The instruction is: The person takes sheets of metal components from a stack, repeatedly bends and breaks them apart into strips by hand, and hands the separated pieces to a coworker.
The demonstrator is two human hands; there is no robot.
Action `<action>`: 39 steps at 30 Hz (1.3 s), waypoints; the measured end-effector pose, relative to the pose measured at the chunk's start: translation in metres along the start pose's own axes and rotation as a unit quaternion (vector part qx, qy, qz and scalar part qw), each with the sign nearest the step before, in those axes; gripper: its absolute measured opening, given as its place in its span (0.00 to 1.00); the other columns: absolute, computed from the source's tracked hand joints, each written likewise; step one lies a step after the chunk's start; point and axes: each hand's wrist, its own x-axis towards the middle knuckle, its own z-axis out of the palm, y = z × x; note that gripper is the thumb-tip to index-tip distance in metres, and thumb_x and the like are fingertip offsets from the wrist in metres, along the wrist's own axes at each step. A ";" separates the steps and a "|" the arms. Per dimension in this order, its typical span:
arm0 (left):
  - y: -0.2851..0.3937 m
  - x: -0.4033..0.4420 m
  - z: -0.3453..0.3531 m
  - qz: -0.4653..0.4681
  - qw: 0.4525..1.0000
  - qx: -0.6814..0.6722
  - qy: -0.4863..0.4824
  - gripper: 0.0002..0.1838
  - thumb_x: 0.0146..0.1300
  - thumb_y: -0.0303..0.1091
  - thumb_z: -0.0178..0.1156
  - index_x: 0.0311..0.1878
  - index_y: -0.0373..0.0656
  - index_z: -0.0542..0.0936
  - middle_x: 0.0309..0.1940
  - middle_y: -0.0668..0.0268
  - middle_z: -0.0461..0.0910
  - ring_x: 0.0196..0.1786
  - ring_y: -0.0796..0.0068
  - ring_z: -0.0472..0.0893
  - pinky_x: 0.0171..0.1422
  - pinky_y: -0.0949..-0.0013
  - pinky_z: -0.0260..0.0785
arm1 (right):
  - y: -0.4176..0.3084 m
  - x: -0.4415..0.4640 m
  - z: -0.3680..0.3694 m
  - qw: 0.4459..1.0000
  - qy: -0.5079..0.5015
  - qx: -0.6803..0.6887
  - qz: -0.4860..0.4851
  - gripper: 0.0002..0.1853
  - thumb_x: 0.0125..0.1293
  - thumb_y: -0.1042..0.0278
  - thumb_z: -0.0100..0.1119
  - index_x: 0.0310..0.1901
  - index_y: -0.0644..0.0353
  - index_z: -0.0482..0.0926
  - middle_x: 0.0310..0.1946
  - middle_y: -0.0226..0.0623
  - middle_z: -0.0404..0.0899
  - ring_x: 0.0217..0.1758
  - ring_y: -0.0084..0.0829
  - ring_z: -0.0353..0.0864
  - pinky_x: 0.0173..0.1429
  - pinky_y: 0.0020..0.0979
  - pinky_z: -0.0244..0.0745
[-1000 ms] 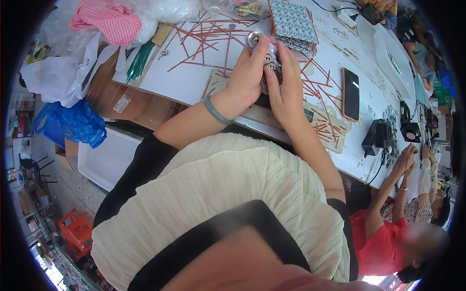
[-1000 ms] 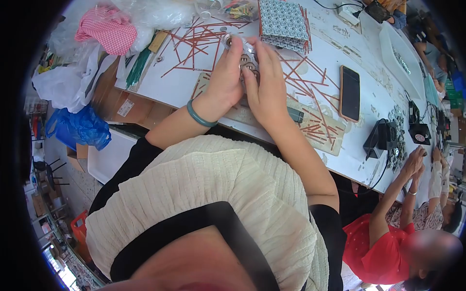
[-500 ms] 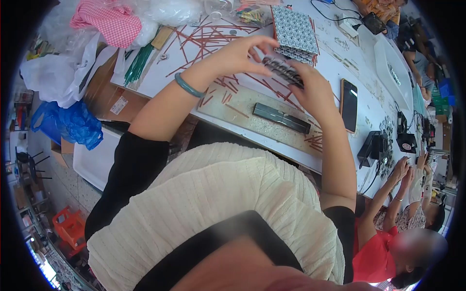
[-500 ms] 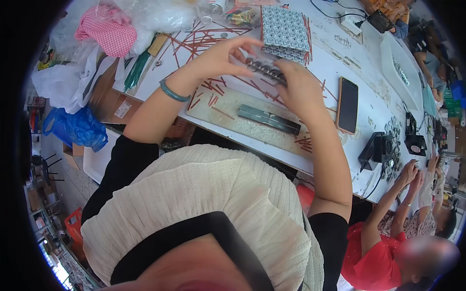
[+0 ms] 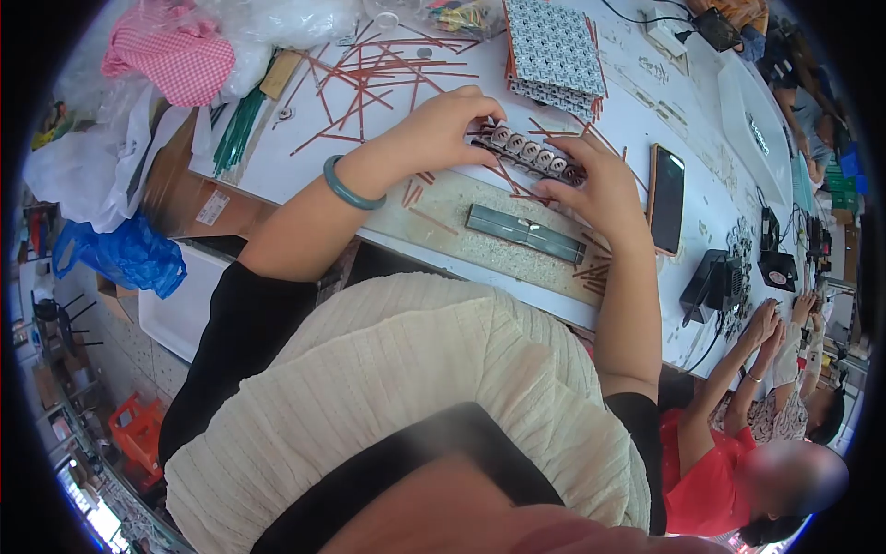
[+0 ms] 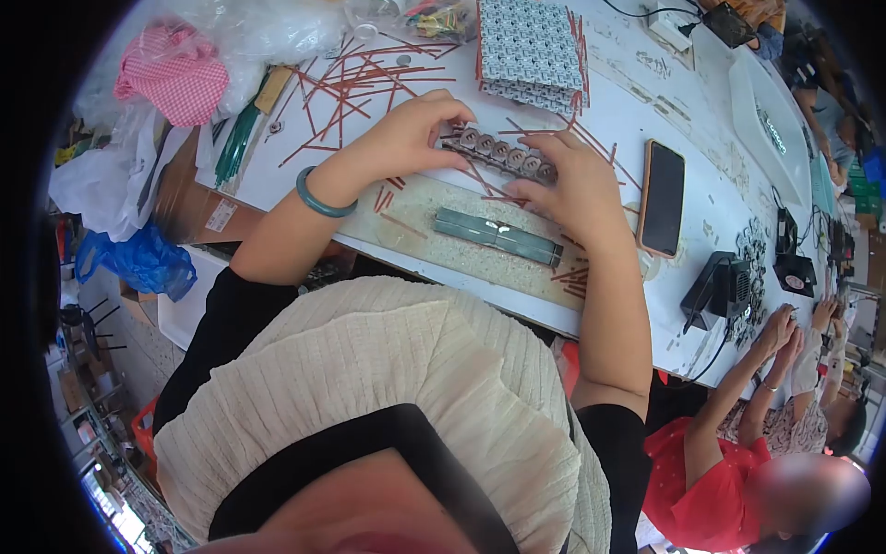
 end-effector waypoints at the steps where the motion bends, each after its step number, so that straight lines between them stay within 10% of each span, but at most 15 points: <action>1: -0.003 0.000 0.002 0.013 1.000 -0.004 0.000 0.23 0.44 0.34 0.72 0.44 0.42 0.77 0.36 0.63 0.71 0.33 0.71 0.73 0.37 0.70 0.67 | 0.001 0.001 0.000 0.999 -0.013 0.038 0.012 0.21 0.48 0.63 0.69 0.46 0.58 0.81 0.41 0.39 0.80 0.44 0.41 0.79 0.50 0.35 0.73; 6: -0.008 0.004 0.008 0.043 0.999 0.003 0.001 0.20 0.44 0.33 0.71 0.41 0.41 0.76 0.34 0.64 0.71 0.30 0.71 0.72 0.35 0.70 0.66 | 0.013 0.006 0.010 0.993 0.062 0.077 -0.066 0.14 0.52 0.67 0.66 0.42 0.60 0.83 0.39 0.38 0.80 0.42 0.38 0.80 0.46 0.32 0.74; 19: -0.006 0.006 0.005 0.028 1.000 0.005 -0.008 0.17 0.48 0.30 0.67 0.41 0.41 0.74 0.33 0.63 0.71 0.28 0.72 0.71 0.33 0.72 0.66 | 0.037 0.002 -0.014 0.933 0.077 0.340 0.089 0.08 0.55 0.76 0.66 0.38 0.62 0.81 0.28 0.25 0.79 0.30 0.14 0.75 0.33 0.17 0.70; 39: -0.006 0.009 -0.003 0.044 0.997 -0.021 -0.064 0.19 0.49 0.33 0.69 0.44 0.41 0.76 0.34 0.66 0.73 0.33 0.75 0.72 0.34 0.74 0.65 | 0.013 0.007 -0.007 0.972 0.151 0.167 0.064 0.06 0.51 0.76 0.66 0.32 0.62 0.81 0.27 0.33 0.81 0.30 0.23 0.79 0.36 0.24 0.73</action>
